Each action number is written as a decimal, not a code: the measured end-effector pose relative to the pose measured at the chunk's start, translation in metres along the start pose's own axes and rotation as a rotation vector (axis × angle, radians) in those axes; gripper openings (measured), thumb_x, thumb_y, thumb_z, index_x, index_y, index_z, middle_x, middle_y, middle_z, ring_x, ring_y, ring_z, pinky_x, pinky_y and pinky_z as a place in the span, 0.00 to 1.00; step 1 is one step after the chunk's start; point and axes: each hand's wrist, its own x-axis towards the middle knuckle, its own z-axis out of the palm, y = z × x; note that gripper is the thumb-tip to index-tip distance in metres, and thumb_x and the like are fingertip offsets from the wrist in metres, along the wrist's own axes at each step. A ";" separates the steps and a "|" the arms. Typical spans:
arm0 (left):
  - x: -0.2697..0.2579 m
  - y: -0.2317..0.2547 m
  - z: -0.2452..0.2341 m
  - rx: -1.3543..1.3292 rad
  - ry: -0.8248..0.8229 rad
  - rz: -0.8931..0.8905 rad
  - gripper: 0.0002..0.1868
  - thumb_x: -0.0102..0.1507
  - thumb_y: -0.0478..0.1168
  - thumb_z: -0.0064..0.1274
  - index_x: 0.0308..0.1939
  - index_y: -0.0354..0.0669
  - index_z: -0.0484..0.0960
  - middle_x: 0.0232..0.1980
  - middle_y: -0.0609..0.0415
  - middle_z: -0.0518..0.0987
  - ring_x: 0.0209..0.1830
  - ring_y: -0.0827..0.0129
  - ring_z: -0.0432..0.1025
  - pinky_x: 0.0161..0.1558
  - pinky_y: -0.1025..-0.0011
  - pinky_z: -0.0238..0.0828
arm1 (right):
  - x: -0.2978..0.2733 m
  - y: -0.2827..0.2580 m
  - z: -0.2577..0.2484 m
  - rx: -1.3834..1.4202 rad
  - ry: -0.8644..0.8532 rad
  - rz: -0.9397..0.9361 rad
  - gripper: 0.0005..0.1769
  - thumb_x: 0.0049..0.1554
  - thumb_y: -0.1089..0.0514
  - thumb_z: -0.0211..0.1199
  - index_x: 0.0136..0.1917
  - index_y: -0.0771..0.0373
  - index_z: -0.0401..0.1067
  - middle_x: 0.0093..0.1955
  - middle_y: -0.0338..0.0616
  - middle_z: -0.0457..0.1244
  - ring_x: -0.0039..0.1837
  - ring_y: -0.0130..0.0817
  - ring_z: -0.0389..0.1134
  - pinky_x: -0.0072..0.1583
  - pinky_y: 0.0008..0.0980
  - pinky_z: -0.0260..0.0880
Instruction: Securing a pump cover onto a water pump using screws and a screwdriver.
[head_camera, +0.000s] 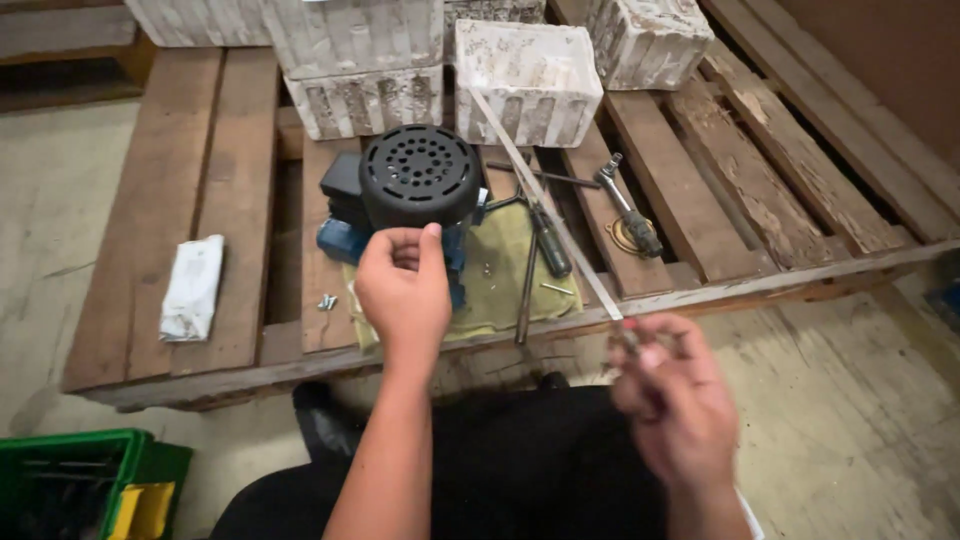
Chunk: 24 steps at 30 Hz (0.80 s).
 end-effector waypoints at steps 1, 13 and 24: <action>-0.001 0.000 0.000 -0.051 -0.017 -0.120 0.10 0.64 0.46 0.58 0.31 0.48 0.80 0.30 0.61 0.79 0.29 0.74 0.74 0.35 0.70 0.74 | 0.002 -0.007 -0.009 -0.044 -0.023 -0.026 0.13 0.61 0.66 0.55 0.60 0.64 0.67 0.45 0.63 0.64 0.29 0.23 0.46 0.32 0.22 0.46; 0.000 -0.011 0.001 0.157 -0.027 0.092 0.11 0.66 0.48 0.52 0.33 0.47 0.78 0.32 0.55 0.80 0.33 0.57 0.75 0.37 0.56 0.69 | 0.004 -0.063 -0.092 -0.590 0.103 0.010 0.15 0.62 0.70 0.55 0.63 0.68 0.65 0.52 0.61 0.69 0.52 0.44 0.72 0.49 0.32 0.66; -0.001 -0.007 -0.009 0.293 -0.013 0.368 0.07 0.66 0.40 0.53 0.32 0.47 0.76 0.31 0.56 0.76 0.33 0.59 0.72 0.39 0.58 0.67 | 0.074 0.010 -0.034 -0.790 0.182 0.011 0.11 0.66 0.68 0.53 0.61 0.61 0.66 0.57 0.48 0.66 0.54 0.36 0.67 0.51 0.33 0.66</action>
